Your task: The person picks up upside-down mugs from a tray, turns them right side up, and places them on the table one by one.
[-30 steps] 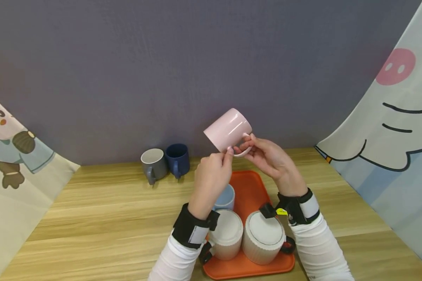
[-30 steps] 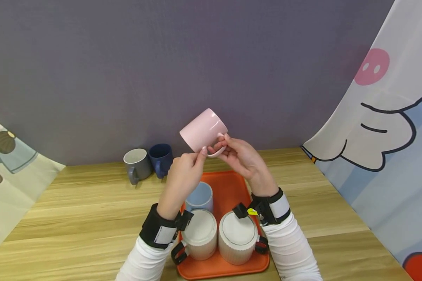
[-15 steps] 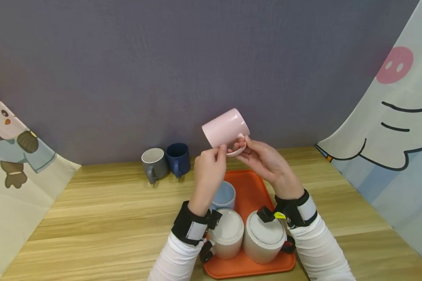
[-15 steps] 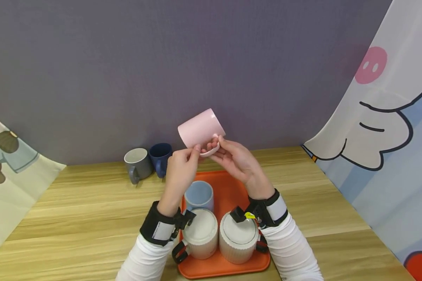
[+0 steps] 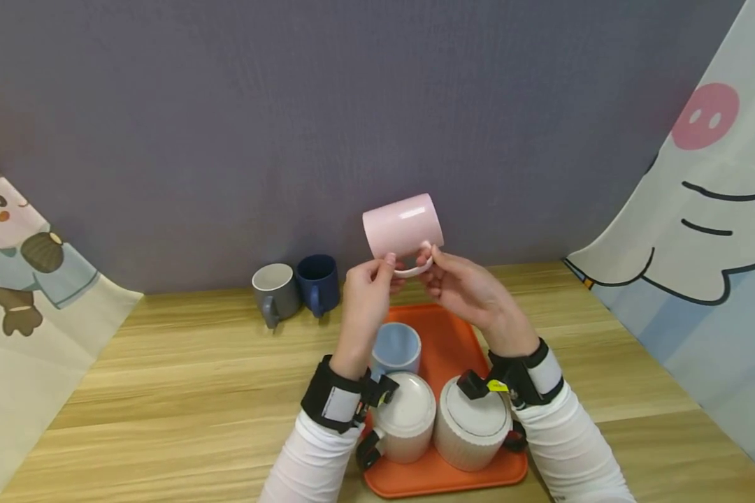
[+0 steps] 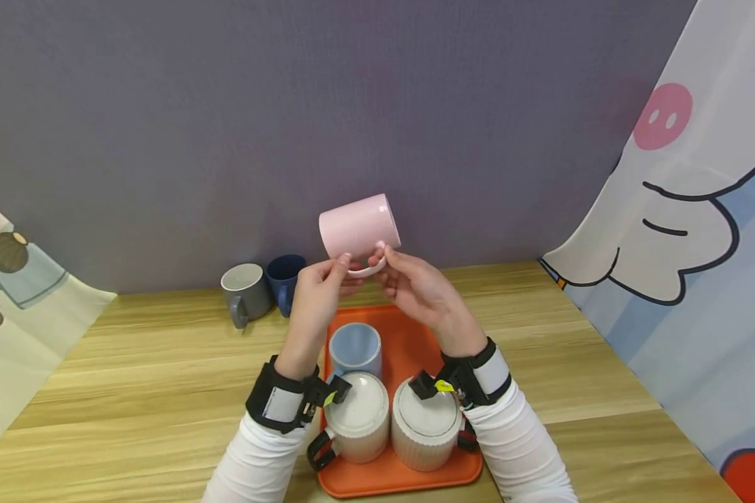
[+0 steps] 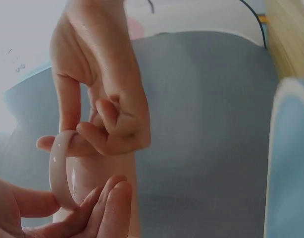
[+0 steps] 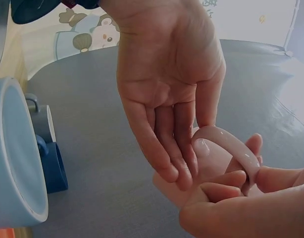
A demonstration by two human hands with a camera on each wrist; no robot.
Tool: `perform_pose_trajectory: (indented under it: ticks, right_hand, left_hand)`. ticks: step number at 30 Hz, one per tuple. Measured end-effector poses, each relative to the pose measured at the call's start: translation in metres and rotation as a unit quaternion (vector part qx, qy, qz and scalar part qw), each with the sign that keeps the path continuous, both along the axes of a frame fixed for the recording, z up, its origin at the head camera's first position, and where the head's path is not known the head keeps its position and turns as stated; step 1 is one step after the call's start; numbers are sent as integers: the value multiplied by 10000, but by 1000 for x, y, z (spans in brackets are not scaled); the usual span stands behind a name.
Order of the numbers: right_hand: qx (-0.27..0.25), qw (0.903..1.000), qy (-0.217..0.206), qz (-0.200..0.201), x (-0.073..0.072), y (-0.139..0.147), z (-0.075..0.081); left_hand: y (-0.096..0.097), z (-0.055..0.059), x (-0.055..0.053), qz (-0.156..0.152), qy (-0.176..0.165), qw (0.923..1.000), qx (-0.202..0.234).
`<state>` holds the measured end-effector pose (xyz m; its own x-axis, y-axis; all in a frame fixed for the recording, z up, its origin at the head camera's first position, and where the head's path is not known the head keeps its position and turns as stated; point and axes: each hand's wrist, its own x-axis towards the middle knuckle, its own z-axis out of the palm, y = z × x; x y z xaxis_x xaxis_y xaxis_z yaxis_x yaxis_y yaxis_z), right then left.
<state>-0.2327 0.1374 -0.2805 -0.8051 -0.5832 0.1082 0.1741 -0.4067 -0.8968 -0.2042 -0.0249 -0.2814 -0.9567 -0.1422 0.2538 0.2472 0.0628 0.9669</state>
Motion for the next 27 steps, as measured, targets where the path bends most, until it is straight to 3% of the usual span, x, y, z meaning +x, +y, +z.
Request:
perform_pose_trajectory:
  ticks: [3, 5, 7, 10, 13, 17, 21, 27]
  right_hand:
    - [3, 9999, -126, -7, 1, -1, 1]
    - [-6, 9998, -202, 49, 1, -2, 1]
    - [-73, 9995, -274, 165, 1, -3, 1]
    - [-217, 9982, -417, 364, -1, -4, -1]
    - [-353, 9967, -533, 508, -2, -5, -2]
    - [-454, 9953, -629, 581, -4, -6, -5]
    - [-603, 9930, -735, 697, -6, -6, -6]
    - [-968, 9847, -1002, 1048, -7, -5, -6]
  left_hand:
    - [0, 0, -1, -288, -59, 9967, 754]
    - [-1, 1, -2, -486, -152, 9892, 1376]
    - [-2, 1, -3, -671, -261, 9777, 1973]
    - [-4, 1, -2, -956, -424, 9546, 2789]
    - [-6, 0, -2, -1251, -526, 9336, 3315]
    - [-6, 0, -2, -1456, -623, 9141, 3732]
    - [-4, 0, -3, -1405, -535, 9087, 3894]
    - [0, 2, -2, -1196, -154, 9173, 3795]
